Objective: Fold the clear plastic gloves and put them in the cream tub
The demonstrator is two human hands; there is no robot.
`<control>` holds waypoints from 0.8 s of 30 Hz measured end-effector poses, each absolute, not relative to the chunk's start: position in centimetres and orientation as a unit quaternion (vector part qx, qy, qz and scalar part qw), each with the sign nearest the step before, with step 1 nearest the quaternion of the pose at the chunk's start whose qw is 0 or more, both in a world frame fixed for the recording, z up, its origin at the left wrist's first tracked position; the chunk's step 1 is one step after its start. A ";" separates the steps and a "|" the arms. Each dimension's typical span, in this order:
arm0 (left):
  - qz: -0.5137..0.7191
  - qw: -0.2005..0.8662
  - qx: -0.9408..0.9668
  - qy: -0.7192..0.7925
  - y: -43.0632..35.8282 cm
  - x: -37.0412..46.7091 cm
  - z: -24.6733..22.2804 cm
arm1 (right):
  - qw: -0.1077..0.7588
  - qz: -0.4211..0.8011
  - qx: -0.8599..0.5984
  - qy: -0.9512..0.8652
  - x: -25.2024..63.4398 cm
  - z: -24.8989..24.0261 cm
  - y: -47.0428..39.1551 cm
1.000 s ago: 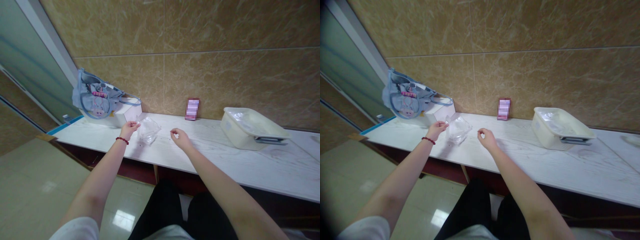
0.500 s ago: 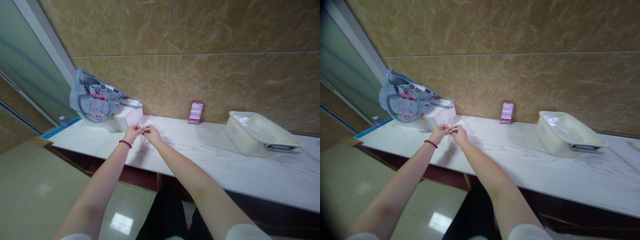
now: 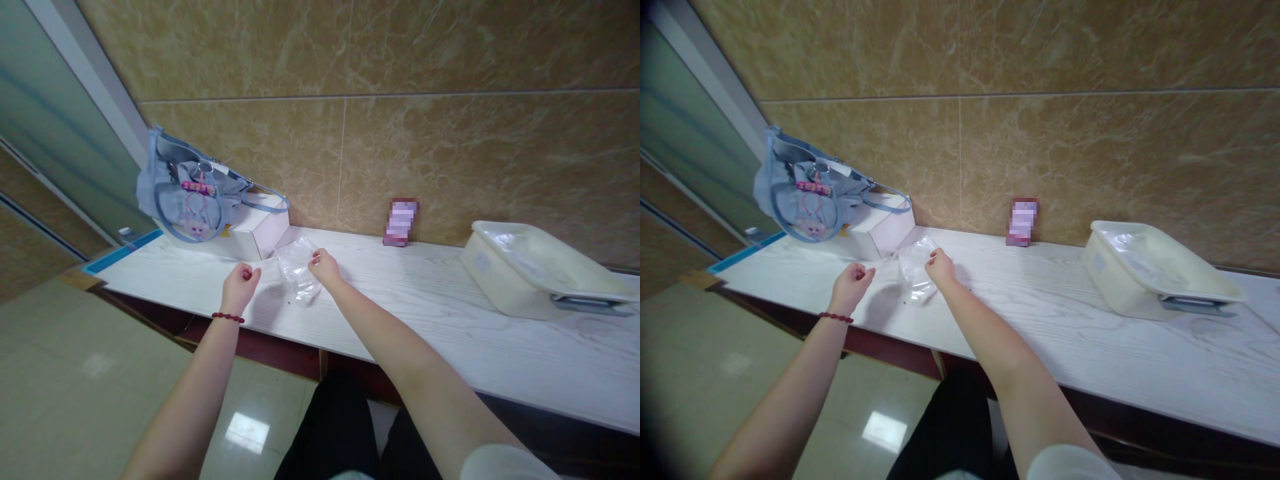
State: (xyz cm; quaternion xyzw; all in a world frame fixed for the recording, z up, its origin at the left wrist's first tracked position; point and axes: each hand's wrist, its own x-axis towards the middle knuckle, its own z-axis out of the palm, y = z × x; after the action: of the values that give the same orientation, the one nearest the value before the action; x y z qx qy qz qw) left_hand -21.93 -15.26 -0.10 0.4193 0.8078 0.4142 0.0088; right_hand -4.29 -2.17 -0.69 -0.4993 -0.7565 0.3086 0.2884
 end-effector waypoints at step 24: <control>0.171 -0.010 0.462 0.870 -13.1 -24.7 -0.8 | 0.207 0.204 -0.570 -0.769 -4.9 0.3 -1.2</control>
State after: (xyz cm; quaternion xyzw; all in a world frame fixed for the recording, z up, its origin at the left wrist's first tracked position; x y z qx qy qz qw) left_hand -24.74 -13.05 -0.83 0.4621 0.8702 0.1708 -0.0102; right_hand -4.95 -1.21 0.25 -0.5696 -0.7691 0.2036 0.2065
